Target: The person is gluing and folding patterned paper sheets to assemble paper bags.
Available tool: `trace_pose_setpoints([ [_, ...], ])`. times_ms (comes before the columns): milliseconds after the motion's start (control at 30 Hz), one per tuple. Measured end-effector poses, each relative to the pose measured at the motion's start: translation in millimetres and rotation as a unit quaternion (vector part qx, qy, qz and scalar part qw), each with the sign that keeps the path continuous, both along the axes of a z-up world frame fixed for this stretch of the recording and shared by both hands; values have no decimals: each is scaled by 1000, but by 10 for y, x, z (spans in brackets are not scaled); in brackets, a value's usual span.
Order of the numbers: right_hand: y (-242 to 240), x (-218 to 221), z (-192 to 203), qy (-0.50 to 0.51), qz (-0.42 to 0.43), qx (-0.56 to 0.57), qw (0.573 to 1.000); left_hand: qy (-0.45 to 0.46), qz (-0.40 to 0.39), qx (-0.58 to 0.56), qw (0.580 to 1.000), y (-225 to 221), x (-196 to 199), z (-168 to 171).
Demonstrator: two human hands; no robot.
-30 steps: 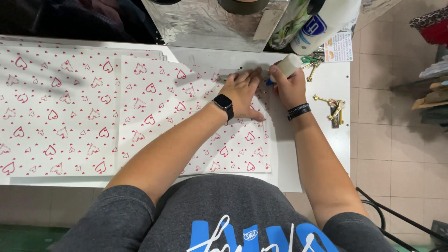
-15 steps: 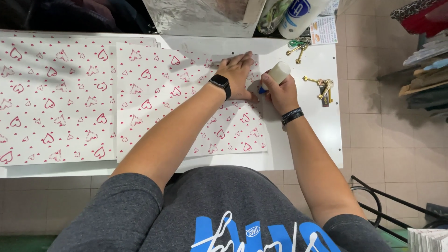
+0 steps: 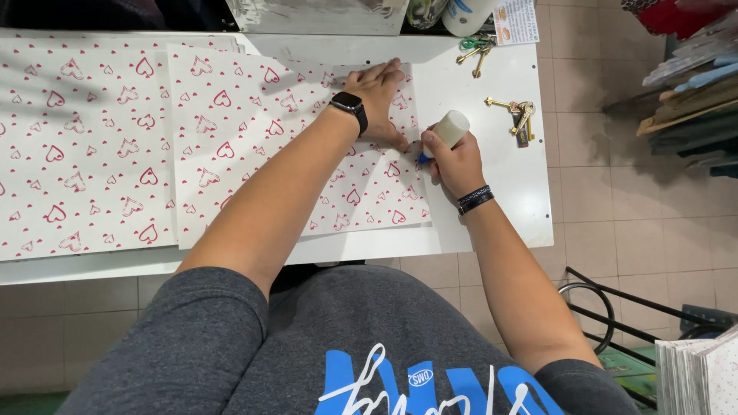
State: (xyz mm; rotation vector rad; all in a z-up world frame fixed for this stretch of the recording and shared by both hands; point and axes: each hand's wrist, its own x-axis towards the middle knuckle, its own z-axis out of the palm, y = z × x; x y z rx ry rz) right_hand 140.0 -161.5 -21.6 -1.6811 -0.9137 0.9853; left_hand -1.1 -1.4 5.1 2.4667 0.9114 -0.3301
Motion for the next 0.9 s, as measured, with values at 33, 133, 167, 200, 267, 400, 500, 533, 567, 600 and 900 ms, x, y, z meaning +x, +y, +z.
trace_pose_setpoints([
  [33, -31, -22, 44, 0, -1, -1, 1000, 0, -1, -1, 1000, -2, -1, 7],
  [133, -135, -77, 118, 6, -11, -25, 1000, -7, -3, 3, 1000, -12, -6, -1],
  [167, -169, -79, 112, 8, -10, -29, 999, -7, 1, 4, 1000, -12, -2, -13],
  [200, -197, -76, 110, 10, -10, -33, 999, -7, 4, 5, 1000, -5, 6, -20],
  [267, -273, -95, 135, 4, -5, -36, 999, -9, 6, 6, 1000, -9, 9, -52],
  [400, -424, -109, 88, 17, -4, -37, 999, -20, 7, 1, 1000, -49, -27, 25],
  [500, -550, -81, 2, 29, 23, -11, 999, -27, 14, 2, 1000, -57, -28, 10],
  [533, -589, -109, 20, 29, 23, -11, 999, -27, 13, 1, 1000, -50, -22, -14],
  [567, -629, -137, 39, 45, 8, -19, 999, -22, 12, 3, 1000, -43, -16, -37],
  [600, -662, -165, 58, 61, -8, -26, 998, -17, 10, 5, 1000, -29, -8, -58],
  [900, -872, -75, 21, 25, 38, -96, 994, -6, 13, 9, 1000, -52, 12, -55],
])
